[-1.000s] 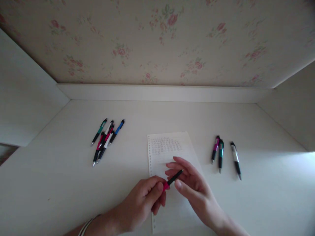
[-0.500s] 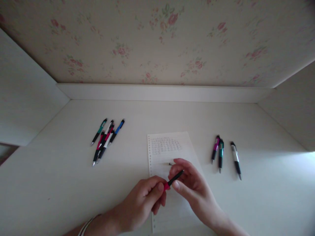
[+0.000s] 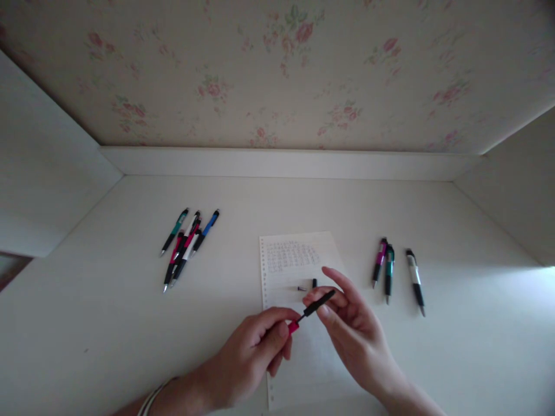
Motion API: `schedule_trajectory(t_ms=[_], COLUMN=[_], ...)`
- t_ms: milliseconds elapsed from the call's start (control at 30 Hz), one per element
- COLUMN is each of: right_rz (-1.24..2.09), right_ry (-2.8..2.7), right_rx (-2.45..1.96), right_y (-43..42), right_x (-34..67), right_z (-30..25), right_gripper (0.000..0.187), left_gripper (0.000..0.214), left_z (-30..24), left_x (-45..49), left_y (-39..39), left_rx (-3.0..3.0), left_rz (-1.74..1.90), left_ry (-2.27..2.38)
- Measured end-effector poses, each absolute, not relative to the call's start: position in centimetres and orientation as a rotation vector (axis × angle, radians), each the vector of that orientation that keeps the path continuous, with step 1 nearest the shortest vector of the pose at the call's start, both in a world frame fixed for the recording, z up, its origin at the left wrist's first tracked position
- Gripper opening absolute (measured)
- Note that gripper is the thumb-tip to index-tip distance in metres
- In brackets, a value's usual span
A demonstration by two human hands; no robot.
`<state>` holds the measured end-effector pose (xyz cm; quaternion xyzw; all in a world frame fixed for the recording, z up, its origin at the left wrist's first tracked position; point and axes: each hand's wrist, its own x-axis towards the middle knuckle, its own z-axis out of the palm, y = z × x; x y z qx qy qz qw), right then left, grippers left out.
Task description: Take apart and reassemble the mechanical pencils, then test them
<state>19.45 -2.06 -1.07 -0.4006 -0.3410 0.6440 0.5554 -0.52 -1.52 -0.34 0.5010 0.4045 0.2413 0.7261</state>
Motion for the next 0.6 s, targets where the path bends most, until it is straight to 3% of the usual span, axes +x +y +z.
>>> schedule_trajectory(t_ms=[600], right_rz=[1.144], right_ry=[-0.813], right_rx=[-1.174], right_y=[0.2], right_x=[22.0], right_z=[0.6], right_gripper=[0.039], left_gripper=[0.057], left_z=[-1.1], left_x=[-0.9], left_y=[-2.0], left_rx=[1.063], left_rz=[0.558], left_ry=[0.953])
